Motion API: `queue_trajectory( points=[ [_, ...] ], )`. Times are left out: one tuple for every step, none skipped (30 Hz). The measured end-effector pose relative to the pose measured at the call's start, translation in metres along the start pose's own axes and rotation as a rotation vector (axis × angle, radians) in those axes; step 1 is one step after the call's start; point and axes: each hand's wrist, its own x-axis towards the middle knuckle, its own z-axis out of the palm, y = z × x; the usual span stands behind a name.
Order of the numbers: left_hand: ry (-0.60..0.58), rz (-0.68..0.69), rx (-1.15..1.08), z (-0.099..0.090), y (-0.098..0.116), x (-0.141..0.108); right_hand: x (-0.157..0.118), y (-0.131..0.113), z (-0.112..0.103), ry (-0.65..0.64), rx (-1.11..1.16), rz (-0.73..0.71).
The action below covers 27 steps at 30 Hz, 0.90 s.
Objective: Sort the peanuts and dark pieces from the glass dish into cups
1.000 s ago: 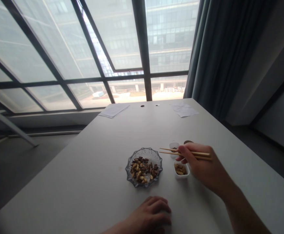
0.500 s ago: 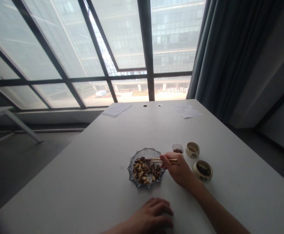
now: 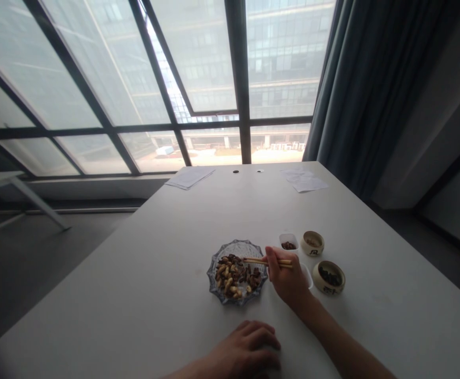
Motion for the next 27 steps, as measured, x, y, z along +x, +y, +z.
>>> queue_trajectory(
  points=[
    [0.009, 0.006, 0.0, 0.0, 0.0, 0.0, 0.0, -0.001, -0.001, 0.01, 0.004, 0.0],
    [0.011, 0.01, 0.003, -0.001, 0.0, 0.0, 0.001, -0.003, -0.003, 0.019, 0.008, -0.006],
    [0.007, 0.01, 0.008, -0.001, 0.0, 0.0, 0.001, -0.006, -0.006, 0.033, 0.01, -0.019],
    [0.004, 0.008, 0.011, -0.001, 0.0, 0.0, 0.001, -0.01, -0.009, 0.05, 0.011, -0.036],
    [0.001, 0.007, 0.014, -0.001, 0.0, 0.0, 0.001, -0.014, -0.014, 0.068, 0.013, -0.053],
    [0.001, 0.007, 0.014, -0.001, 0.0, 0.0, 0.001, -0.02, -0.019, 0.089, 0.015, -0.066],
    [0.002, 0.006, 0.012, 0.0, 0.0, 0.0, 0.001, -0.026, -0.025, 0.114, 0.013, -0.074],
    [0.007, 0.007, 0.011, 0.001, 0.0, 0.0, 0.0, -0.033, -0.033, 0.145, 0.006, -0.08],
    [0.011, 0.008, 0.01, 0.001, 0.0, 0.0, -0.001, -0.04, -0.041, 0.177, -0.011, -0.089],
    [0.012, 0.008, 0.007, 0.002, 0.0, 0.0, -0.001, -0.046, -0.049, 0.213, -0.038, -0.103],
    [0.01, 0.007, 0.004, 0.002, 0.0, 0.0, -0.002, -0.052, -0.058, 0.253, -0.076, -0.122],
    [0.007, 0.004, 0.002, 0.002, 0.0, 0.0, -0.002, -0.057, -0.066, 0.287, -0.121, -0.139],
    [0.002, 0.002, 0.001, 0.001, 0.0, 0.0, -0.001, -0.06, -0.074, 0.307, -0.167, -0.154],
    [-0.006, -0.001, 0.003, 0.001, 0.001, 0.0, 0.0, -0.062, -0.082, 0.317, -0.212, -0.162],
    [-0.015, -0.006, 0.007, 0.0, 0.001, 0.0, 0.001, -0.063, -0.088, 0.321, -0.254, -0.165],
    [-0.025, -0.009, 0.014, -0.001, 0.002, 0.0, 0.003, -0.062, -0.093, 0.319, -0.295, -0.164],
    [-0.034, -0.012, 0.019, -0.002, 0.002, 0.001, 0.005, -0.06, -0.097, 0.31, -0.33, -0.16],
    [-0.037, -0.013, 0.023, -0.003, 0.003, 0.001, 0.008, -0.058, -0.099, 0.297, -0.357, -0.153],
    [-0.038, -0.013, 0.024, -0.004, 0.003, 0.001, 0.009, -0.056, -0.101, 0.282, -0.373, -0.142],
    [-0.036, -0.012, 0.025, -0.004, 0.004, 0.001, 0.011, -0.054, -0.102, 0.268, -0.377, -0.131],
    [-0.035, -0.013, 0.028, -0.004, 0.004, 0.002, 0.012, -0.053, -0.103, 0.256, -0.37, -0.12],
    [-0.039, -0.014, 0.033, -0.005, 0.004, 0.002, 0.012, -0.052, -0.103, 0.25, -0.354, -0.107],
    [-0.046, -0.016, 0.039, -0.005, 0.005, 0.002, 0.012, -0.052, -0.102, 0.247, -0.332, -0.091],
    [-0.055, -0.019, 0.045, -0.005, 0.005, 0.002, 0.011, -0.052, -0.101, 0.242, -0.301, -0.071],
    [-0.063, -0.021, 0.049, -0.004, 0.005, 0.001, 0.01, -0.053, -0.098, 0.23, -0.262, -0.048],
    [-0.064, -0.024, 0.051, -0.004, 0.004, 0.001, 0.009, -0.053, -0.094, 0.206, -0.214, -0.026],
    [-0.063, -0.025, 0.052, -0.004, 0.004, 0.001, 0.008, -0.054, -0.089, 0.163, -0.159, -0.006]
  ],
)
